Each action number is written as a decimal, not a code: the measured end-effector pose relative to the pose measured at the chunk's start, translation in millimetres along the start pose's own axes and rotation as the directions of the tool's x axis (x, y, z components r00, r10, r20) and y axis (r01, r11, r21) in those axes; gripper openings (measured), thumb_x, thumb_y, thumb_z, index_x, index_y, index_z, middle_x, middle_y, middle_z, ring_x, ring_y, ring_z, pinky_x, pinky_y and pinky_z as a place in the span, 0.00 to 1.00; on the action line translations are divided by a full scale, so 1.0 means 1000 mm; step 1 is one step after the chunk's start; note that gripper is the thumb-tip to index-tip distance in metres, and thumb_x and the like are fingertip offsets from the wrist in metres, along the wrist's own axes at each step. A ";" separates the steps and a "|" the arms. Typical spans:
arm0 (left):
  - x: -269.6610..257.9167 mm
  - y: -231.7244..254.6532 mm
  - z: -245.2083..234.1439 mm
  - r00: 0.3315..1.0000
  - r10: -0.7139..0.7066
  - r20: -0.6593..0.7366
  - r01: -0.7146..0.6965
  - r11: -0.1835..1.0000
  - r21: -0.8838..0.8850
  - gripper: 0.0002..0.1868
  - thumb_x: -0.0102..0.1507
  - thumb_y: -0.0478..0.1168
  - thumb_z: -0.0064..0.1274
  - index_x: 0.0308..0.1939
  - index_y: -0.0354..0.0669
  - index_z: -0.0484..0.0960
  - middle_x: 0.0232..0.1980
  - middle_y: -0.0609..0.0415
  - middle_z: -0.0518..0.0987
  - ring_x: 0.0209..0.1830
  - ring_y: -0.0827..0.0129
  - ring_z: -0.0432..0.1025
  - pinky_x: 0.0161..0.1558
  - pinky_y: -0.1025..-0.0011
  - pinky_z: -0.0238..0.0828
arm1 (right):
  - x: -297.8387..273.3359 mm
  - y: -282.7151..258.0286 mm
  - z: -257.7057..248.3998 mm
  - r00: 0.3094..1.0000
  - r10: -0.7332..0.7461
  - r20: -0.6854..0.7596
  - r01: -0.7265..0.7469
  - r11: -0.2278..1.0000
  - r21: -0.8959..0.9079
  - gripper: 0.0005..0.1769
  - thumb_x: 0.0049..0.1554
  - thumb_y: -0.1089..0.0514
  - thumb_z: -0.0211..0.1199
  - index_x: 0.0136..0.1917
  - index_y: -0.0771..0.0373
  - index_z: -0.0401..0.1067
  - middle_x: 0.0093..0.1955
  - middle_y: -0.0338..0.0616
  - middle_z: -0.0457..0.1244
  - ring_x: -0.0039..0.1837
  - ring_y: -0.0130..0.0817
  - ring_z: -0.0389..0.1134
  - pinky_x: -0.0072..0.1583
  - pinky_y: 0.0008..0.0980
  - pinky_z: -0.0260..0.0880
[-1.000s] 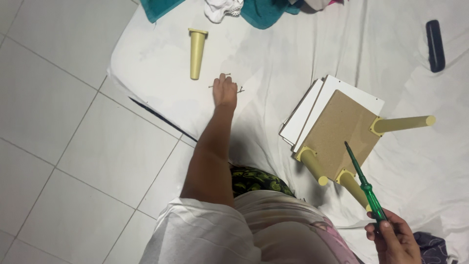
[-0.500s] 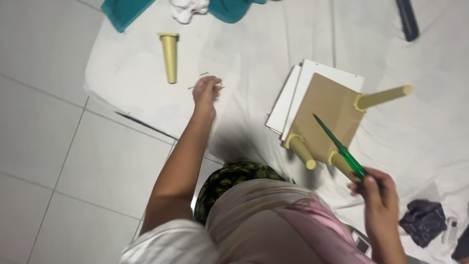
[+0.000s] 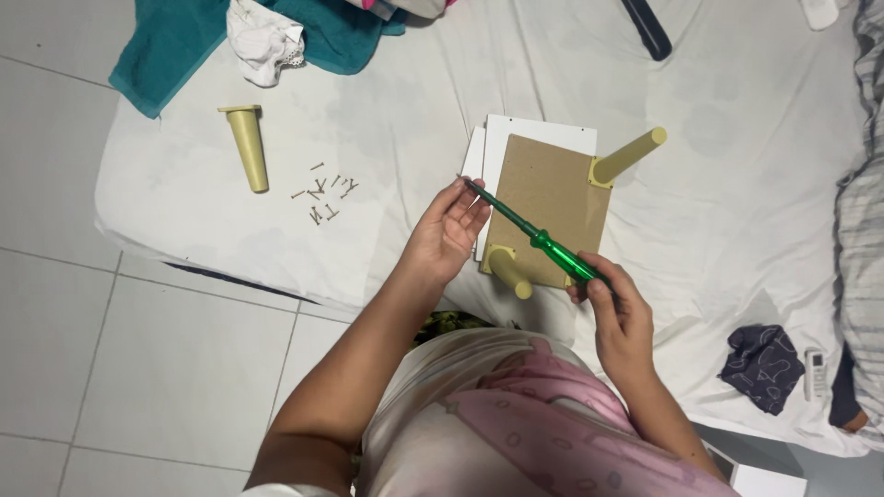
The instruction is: The person kneels on the floor beside a bed and assembles a small stool, attaching wooden legs to a board using a green screwdriver. They pick screws from the bed, position each leg, and drive screws to secure the legs to the panel.
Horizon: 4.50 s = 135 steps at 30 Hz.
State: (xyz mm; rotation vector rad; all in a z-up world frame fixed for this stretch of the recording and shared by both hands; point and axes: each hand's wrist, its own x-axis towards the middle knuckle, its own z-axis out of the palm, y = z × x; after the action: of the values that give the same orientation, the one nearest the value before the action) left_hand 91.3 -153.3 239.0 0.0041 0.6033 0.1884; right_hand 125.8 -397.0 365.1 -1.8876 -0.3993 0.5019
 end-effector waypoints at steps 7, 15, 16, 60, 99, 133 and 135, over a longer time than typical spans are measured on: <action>-0.002 -0.009 0.016 1.000 0.016 -0.024 -0.015 0.999 0.040 0.11 0.62 0.39 0.62 0.47 0.43 0.80 0.46 0.54 0.83 0.47 0.67 0.77 0.51 0.69 0.78 | -0.010 -0.005 -0.010 0.995 -0.100 -0.015 0.098 0.991 -0.089 0.18 0.69 0.64 0.50 0.69 0.73 0.67 0.52 0.46 0.63 0.51 0.29 0.68 0.55 0.28 0.69; -0.008 -0.014 0.017 1.000 0.026 0.002 -0.026 0.995 0.097 0.12 0.63 0.40 0.62 0.48 0.42 0.80 0.48 0.53 0.82 0.48 0.64 0.77 0.52 0.67 0.79 | -0.013 -0.012 -0.009 0.998 -0.041 -0.049 0.043 0.998 0.041 0.17 0.69 0.65 0.49 0.69 0.73 0.68 0.52 0.45 0.64 0.49 0.28 0.68 0.52 0.27 0.71; -0.005 -0.014 0.014 1.000 0.020 -0.008 -0.019 0.993 0.119 0.13 0.63 0.41 0.62 0.49 0.42 0.80 0.49 0.53 0.82 0.48 0.62 0.77 0.52 0.66 0.79 | -0.012 -0.013 -0.008 0.995 -0.077 -0.060 0.075 0.997 -0.034 0.17 0.69 0.65 0.51 0.68 0.72 0.69 0.51 0.45 0.64 0.49 0.28 0.68 0.52 0.28 0.70; 0.073 -0.063 -0.124 0.991 0.001 0.135 -0.120 -0.452 0.884 0.27 0.63 0.27 0.47 0.56 0.65 0.86 0.53 0.48 0.79 0.53 0.57 0.73 0.56 0.63 0.72 | 0.047 0.065 0.014 0.981 -0.037 0.190 0.179 0.547 -0.818 0.08 0.63 0.56 0.62 0.53 0.59 0.77 0.47 0.50 0.68 0.48 0.52 0.70 0.49 0.47 0.70; 0.057 -0.026 -0.037 0.767 -0.202 0.610 -0.640 -0.164 0.751 0.29 0.45 0.37 0.75 0.50 0.41 0.84 0.48 0.49 0.85 0.47 0.61 0.80 0.47 0.67 0.75 | 0.098 0.065 0.047 0.976 -0.001 0.220 0.213 0.249 -0.945 0.27 0.68 0.41 0.52 0.36 0.56 0.80 0.33 0.53 0.68 0.38 0.52 0.72 0.43 0.47 0.71; 0.096 -0.041 -0.065 0.638 -0.574 0.512 -0.527 0.159 0.835 0.27 0.65 0.36 0.58 0.68 0.40 0.71 0.63 0.48 0.77 0.64 0.62 0.71 0.65 0.67 0.67 | 0.072 0.038 0.023 0.884 -0.219 0.414 0.463 0.541 -0.702 0.14 0.57 0.53 0.66 0.51 0.63 0.78 0.44 0.56 0.69 0.45 0.54 0.71 0.48 0.47 0.71; 0.084 -0.035 -0.055 0.564 -0.465 0.683 -0.582 0.363 0.728 0.39 0.59 0.34 0.64 0.71 0.38 0.61 0.70 0.48 0.66 0.70 0.61 0.63 0.67 0.66 0.62 | 0.081 0.054 0.029 0.953 -0.133 0.273 0.303 0.444 -0.843 0.21 0.60 0.43 0.66 0.44 0.66 0.78 0.41 0.56 0.69 0.44 0.54 0.71 0.47 0.47 0.71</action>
State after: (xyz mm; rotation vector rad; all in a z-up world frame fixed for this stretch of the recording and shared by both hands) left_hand 133.6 -175.8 144.3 1.2793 -0.4051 -0.1377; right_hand 181.5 -352.5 293.1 -2.7464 -1.2002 0.2688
